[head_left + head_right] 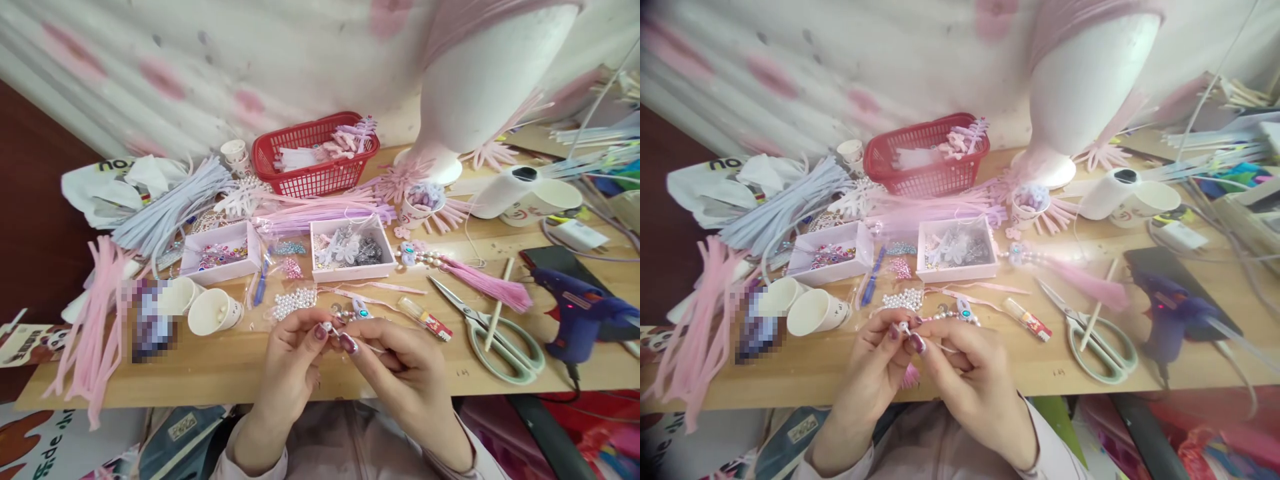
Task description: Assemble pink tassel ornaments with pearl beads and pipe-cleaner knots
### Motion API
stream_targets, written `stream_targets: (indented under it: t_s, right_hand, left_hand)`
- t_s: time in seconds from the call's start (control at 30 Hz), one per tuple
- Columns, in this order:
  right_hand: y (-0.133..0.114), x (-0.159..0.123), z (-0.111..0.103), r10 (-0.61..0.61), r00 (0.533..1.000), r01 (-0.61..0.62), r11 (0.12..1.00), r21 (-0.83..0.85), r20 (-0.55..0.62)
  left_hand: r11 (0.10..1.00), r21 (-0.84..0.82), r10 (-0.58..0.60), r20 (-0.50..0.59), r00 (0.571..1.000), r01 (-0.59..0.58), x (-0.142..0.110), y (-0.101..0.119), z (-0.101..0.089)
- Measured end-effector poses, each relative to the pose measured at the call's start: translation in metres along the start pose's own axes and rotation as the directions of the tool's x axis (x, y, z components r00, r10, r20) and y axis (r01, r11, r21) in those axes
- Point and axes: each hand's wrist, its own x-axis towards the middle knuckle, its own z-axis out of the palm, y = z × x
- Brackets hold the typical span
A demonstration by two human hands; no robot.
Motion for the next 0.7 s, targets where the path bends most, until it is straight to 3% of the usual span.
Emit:
stream_targets:
  t_s: [0.27,0.6,0.7]
  right_hand:
    - [0.005,-0.001,-0.008,0.14,0.987,-0.146,0.987,0.071,0.084]
    - [0.004,0.003,-0.01,0.177,0.978,-0.19,0.973,0.129,0.109]
    - [0.006,0.002,-0.011,0.197,0.975,-0.208,0.971,0.115,0.1]
  left_hand:
    - [0.974,0.2,0.105,0.003,0.994,-0.104,0.001,0.0,-0.004]
    - [0.838,0.482,0.255,0.069,0.964,-0.256,-0.004,-0.003,-0.014]
    - [0.821,0.512,0.242,0.088,0.966,-0.253,-0.006,-0.001,-0.011]
